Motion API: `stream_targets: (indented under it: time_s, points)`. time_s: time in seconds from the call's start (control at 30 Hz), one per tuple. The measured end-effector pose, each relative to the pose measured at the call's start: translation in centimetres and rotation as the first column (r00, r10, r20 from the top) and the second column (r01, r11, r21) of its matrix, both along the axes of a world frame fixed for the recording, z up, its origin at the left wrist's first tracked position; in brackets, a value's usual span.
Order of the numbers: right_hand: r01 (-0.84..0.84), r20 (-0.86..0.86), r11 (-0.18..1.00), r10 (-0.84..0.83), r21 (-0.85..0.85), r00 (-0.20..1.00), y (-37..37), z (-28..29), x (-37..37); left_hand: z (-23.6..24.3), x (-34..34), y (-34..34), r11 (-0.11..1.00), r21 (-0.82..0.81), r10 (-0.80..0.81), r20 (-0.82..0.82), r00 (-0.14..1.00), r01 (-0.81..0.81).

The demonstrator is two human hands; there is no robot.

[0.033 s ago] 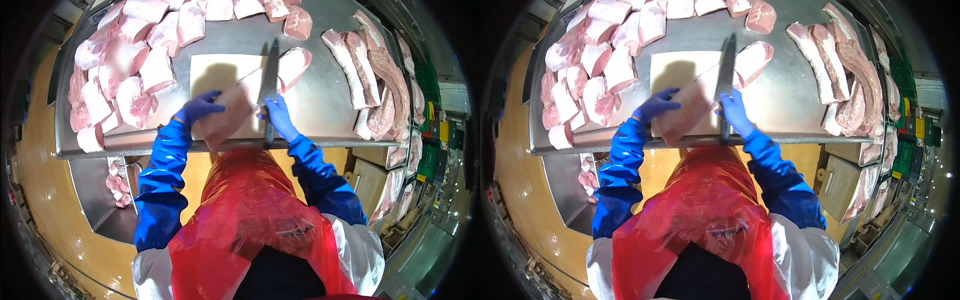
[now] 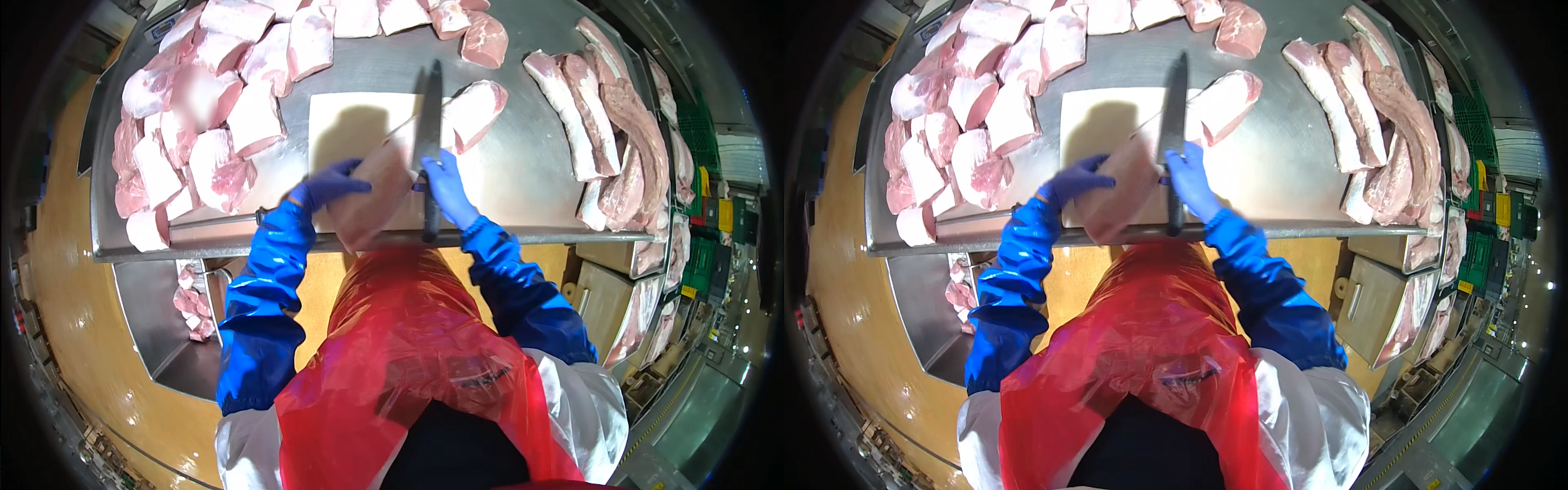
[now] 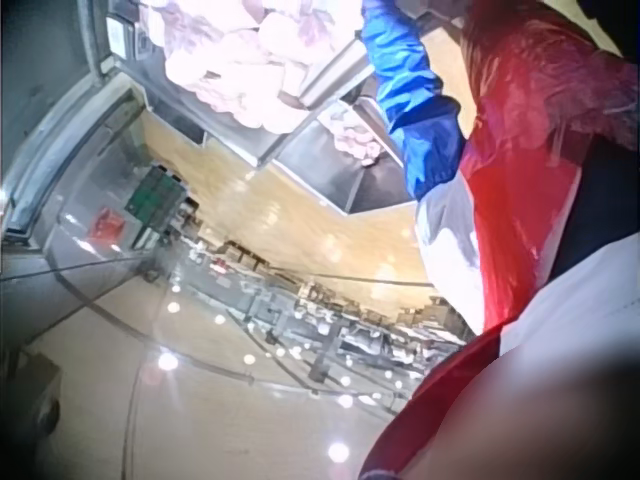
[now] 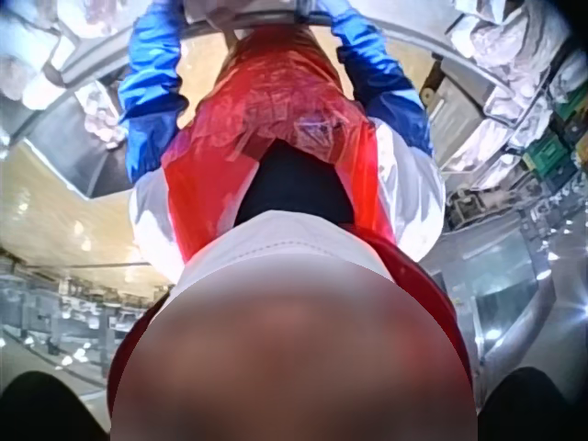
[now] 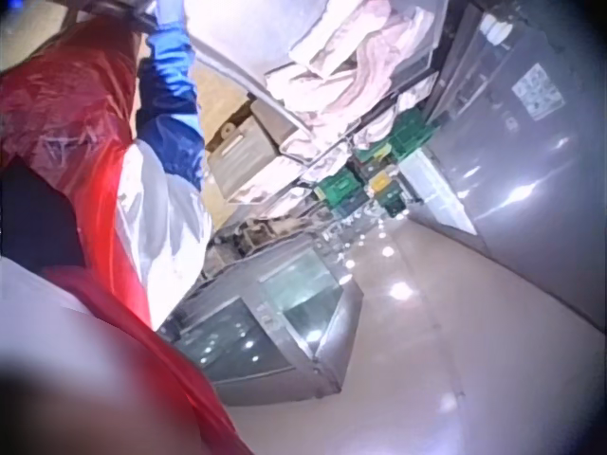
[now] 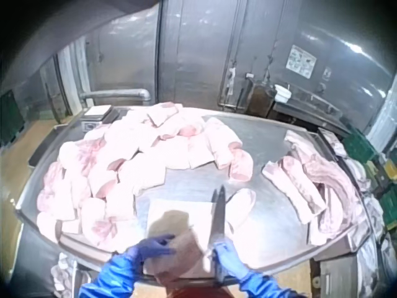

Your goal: The person repeatedly picks up large slabs of raw pork belly, places them on a white cutting board, and slices them into smaller rectangular pieces using a knife. The cut pieces are moved to a metal tray on the left side of the workspace.

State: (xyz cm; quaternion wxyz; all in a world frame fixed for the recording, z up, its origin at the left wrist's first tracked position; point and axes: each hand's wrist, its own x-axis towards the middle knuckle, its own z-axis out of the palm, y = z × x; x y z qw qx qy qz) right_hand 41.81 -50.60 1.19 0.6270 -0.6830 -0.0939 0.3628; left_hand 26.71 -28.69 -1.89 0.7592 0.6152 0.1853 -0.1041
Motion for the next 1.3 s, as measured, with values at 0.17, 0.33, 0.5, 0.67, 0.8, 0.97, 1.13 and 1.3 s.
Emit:
stream_targets:
  time_s: [0.17,0.33,0.5,0.67,0.8,0.97,1.13,1.3]
  points:
    - [-0.370,0.202,0.928,0.357,0.033,0.912,7.5,1.6,4.1,0.5,-1.4,-9.2,0.936,-0.268,0.204,-0.116,0.972,-0.228]
    - [-0.591,0.512,0.788,0.585,-0.175,0.629,12.9,5.5,7.0,-1.8,-0.6,-13.9,0.811,-0.496,0.291,-0.117,0.949,-0.310]
    - [-0.318,0.352,0.942,0.335,-0.107,0.874,1.2,2.9,8.1,8.5,-3.8,-11.1,0.455,0.858,0.312,0.096,0.945,-0.238]
    - [-0.342,0.601,0.837,0.546,-0.428,0.584,-4.1,1.3,-1.3,1.6,-5.1,-7.1,0.176,0.936,0.301,0.242,0.922,-0.303]
    - [-0.275,0.843,0.835,0.523,-0.477,0.126,-0.4,0.3,-4.2,1.9,-3.8,-6.7,0.170,0.923,0.228,0.305,0.925,-0.346]
    - [-0.241,0.351,0.433,0.881,-0.869,0.318,-4.5,4.1,-5.3,1.5,-4.5,-6.4,0.279,0.897,0.279,0.265,0.923,-0.342]
    - [-0.170,0.813,0.807,0.580,-0.565,0.050,2.9,-1.6,-3.9,2.1,-3.1,-6.2,0.199,0.929,0.165,0.280,0.946,-0.310]
    - [-0.153,0.734,0.791,0.608,-0.592,0.301,1.2,-1.8,-6.4,1.7,-3.3,-5.9,0.085,0.988,0.105,0.122,0.987,-0.131]
